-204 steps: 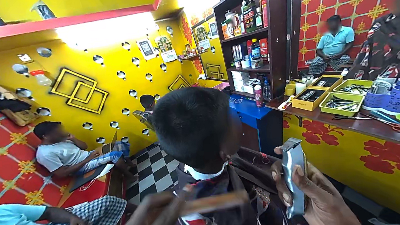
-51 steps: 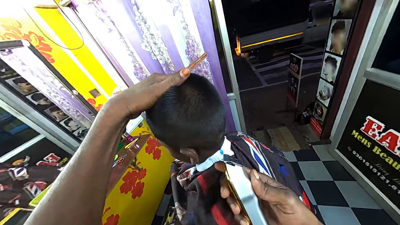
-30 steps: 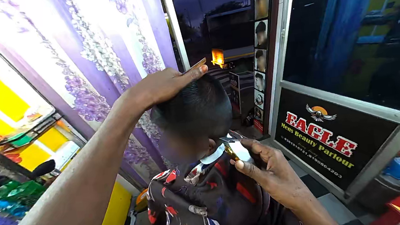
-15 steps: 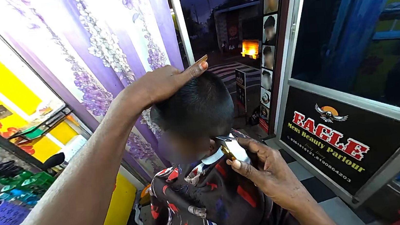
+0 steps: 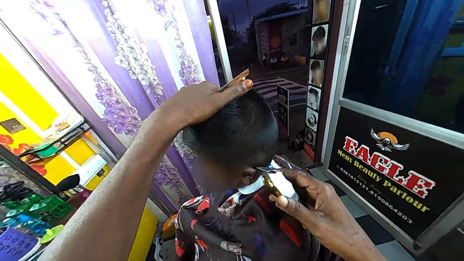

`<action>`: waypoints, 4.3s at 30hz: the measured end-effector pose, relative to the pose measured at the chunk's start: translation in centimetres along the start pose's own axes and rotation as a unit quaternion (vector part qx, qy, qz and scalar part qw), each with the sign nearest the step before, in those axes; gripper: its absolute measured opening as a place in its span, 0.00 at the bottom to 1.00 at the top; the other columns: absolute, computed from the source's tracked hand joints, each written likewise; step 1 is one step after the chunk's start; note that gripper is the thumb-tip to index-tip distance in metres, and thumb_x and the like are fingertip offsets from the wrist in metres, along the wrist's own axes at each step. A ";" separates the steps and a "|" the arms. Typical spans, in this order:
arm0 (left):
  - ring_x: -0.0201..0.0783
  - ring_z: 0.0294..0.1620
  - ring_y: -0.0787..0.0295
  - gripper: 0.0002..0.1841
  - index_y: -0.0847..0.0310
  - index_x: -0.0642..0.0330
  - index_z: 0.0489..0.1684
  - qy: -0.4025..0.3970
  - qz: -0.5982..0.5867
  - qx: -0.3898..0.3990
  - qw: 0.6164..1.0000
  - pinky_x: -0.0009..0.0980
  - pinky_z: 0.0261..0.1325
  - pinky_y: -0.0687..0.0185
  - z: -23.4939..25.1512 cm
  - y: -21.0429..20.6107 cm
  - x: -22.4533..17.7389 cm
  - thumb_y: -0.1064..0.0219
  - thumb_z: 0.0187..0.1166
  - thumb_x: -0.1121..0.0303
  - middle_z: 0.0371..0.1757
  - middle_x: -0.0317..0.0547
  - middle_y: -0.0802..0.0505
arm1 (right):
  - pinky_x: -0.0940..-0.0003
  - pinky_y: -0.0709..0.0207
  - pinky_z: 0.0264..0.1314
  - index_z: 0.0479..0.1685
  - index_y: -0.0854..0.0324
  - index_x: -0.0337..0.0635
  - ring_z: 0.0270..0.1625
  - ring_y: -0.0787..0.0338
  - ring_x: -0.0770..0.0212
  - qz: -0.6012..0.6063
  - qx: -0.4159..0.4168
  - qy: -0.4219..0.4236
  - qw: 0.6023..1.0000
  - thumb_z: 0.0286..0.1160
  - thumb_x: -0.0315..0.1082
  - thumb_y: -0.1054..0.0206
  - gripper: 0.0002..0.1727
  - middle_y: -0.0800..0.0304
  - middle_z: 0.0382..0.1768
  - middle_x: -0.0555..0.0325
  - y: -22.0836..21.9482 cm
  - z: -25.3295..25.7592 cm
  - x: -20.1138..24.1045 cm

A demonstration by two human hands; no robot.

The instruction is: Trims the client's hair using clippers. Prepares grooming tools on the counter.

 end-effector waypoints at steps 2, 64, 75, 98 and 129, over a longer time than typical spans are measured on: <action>0.60 0.48 0.11 0.52 0.12 0.59 0.39 -0.004 0.008 0.001 1.000 0.69 0.47 0.25 0.0 -0.1 0.0 0.68 0.72 0.17 0.39 0.59 0.09 | 0.63 0.07 0.51 0.69 0.17 0.45 0.50 0.04 0.56 0.021 -0.005 -0.016 1.000 0.75 0.50 0.27 0.27 0.05 0.51 0.54 0.1 -0.3 -0.3; 0.71 0.64 0.16 0.58 0.11 0.65 0.53 -0.066 0.014 0.035 0.997 0.76 0.60 0.29 1.7 0.5 -0.2 0.66 0.69 0.15 0.56 0.71 0.10 | 0.62 0.13 0.50 0.63 0.16 0.57 0.44 0.09 0.70 -0.443 -0.139 -0.024 0.885 0.73 0.60 0.30 0.25 0.07 0.42 0.70 -9.8 -0.8 4.6; 0.71 0.62 0.15 0.57 0.12 0.67 0.49 -0.064 0.025 0.034 0.997 0.76 0.58 0.30 2.5 0.3 0.0 0.67 0.70 0.16 0.54 0.72 0.10 | 0.72 0.16 0.39 0.57 0.12 0.56 0.35 0.11 0.76 -0.412 -0.172 -0.018 0.895 0.73 0.58 0.31 0.22 0.08 0.36 0.72 -9.1 0.4 3.6; 0.69 0.58 0.14 0.57 0.14 0.68 0.42 -0.070 0.050 0.023 0.996 0.73 0.54 0.28 2.6 0.1 -0.1 0.70 0.71 0.17 0.48 0.70 0.10 | 0.77 0.18 0.33 0.60 0.12 0.56 0.31 0.14 0.78 -0.319 -0.207 -0.012 0.925 0.75 0.60 0.33 0.24 0.11 0.33 0.74 -8.0 0.5 2.5; 0.69 0.56 0.13 0.56 0.13 0.67 0.42 -0.072 0.048 0.016 0.996 0.73 0.53 0.28 2.2 0.2 -0.2 0.68 0.71 0.17 0.47 0.70 0.10 | 0.67 0.11 0.47 0.56 0.12 0.40 0.41 0.06 0.57 0.021 -0.169 -0.061 0.984 0.81 0.46 0.33 0.19 0.05 0.43 0.50 -6.8 -0.1 2.2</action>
Point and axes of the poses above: each hand's wrist, its own z-axis towards the middle knuckle, its own y-axis out of the back of the hand, x = y × z, the point moved 2 cm from there along z, towards the middle knuckle
